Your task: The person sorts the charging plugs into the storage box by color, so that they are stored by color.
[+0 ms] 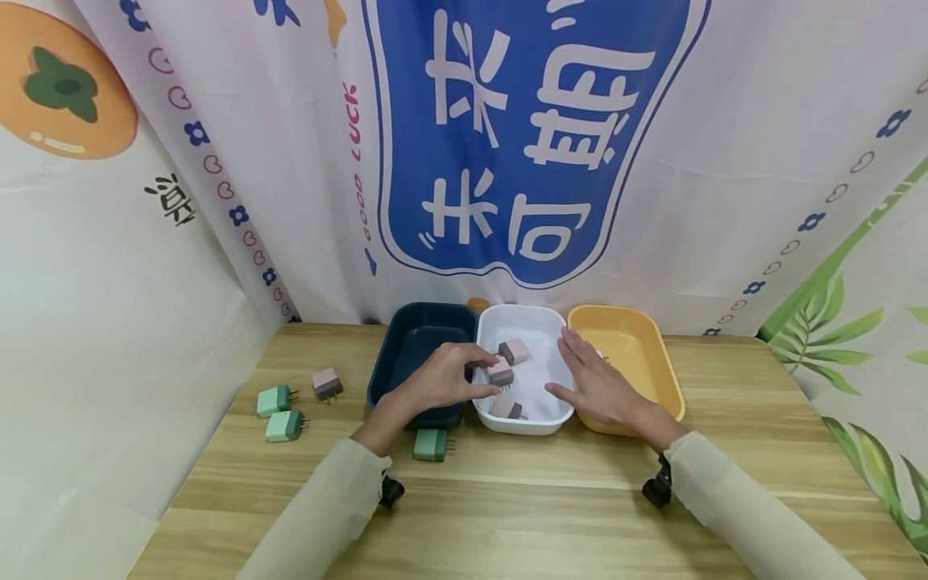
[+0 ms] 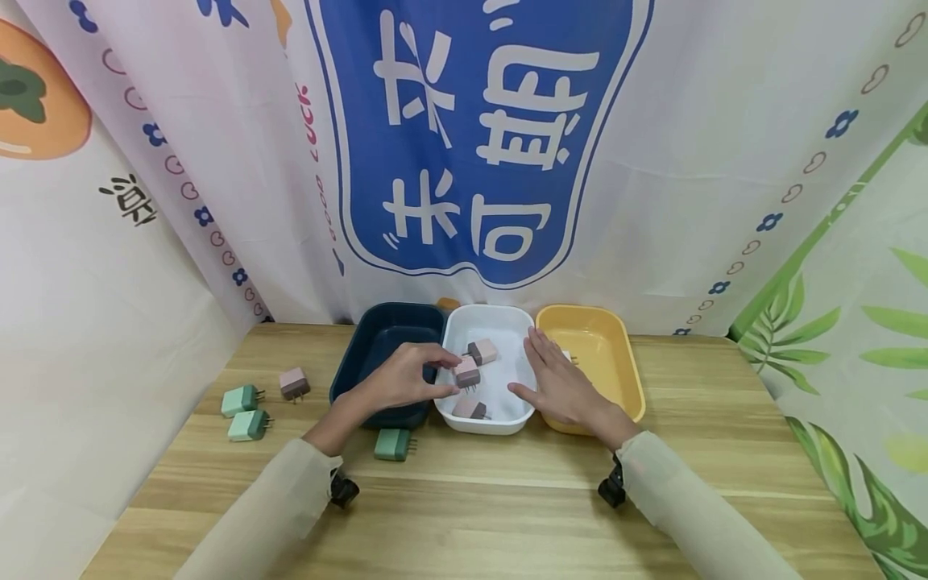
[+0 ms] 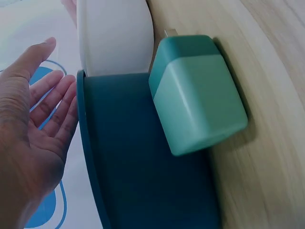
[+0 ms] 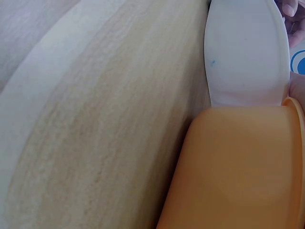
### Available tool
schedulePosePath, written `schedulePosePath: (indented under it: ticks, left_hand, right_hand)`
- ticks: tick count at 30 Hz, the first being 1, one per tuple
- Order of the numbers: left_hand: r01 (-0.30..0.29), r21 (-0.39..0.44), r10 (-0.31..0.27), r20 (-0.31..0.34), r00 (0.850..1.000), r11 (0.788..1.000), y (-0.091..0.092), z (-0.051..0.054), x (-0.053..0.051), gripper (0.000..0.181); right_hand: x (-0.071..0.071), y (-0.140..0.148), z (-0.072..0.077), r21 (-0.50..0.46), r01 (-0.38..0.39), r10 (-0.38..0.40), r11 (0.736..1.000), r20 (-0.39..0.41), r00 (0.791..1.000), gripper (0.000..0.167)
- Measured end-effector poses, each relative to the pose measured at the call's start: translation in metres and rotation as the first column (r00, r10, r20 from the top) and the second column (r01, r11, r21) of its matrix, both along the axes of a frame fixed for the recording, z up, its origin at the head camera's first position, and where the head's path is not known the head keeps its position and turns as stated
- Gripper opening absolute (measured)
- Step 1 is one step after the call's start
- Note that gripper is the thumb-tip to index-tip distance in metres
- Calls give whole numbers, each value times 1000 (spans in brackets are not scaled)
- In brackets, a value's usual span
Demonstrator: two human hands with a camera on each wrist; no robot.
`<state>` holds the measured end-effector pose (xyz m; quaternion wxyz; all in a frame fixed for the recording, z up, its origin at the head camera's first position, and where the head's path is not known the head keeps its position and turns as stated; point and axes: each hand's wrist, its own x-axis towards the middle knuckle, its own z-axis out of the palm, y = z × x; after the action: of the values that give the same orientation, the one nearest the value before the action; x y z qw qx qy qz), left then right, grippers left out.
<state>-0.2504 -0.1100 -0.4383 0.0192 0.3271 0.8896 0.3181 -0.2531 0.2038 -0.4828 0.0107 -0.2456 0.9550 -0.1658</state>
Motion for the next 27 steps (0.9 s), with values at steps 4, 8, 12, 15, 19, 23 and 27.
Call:
schedulePosePath:
  ticks: [4,8,12,15,19,23,27]
  left_hand:
    - [-28,16,28,-5,1000,999,-9,2,4,46]
    - [-38,52,38,-7,999,998,-19,3,6,48]
    - [-61,49,62,-10,998,997,-28,4,7,50]
    - [-88,26,89,-22,996,996,-35,4,9,51]
    - [-102,29,104,-47,993,994,-45,5,11,51]
    - [-103,50,107,-78,991,993,-56,7,14,51]
    - [-124,57,129,-93,987,991,-66,9,18,51]
  right_hand:
    - [-2,0,-1,-1,-6,6,1000,-7,1000,98]
    - [-3,0,-1,8,-3,3,1000,-9,1000,98]
    - [-3,1,0,4,-1,1,1000,-6,1000,99]
    - [-2,1,0,-1,-3,3,1000,-1,1000,99]
    - [-1,0,0,-1,-3,3,1000,1,1000,98]
    - [0,0,0,-2,-2,2,1000,3,1000,98]
    - [0,0,0,0,-1,1,1000,2,1000,98]
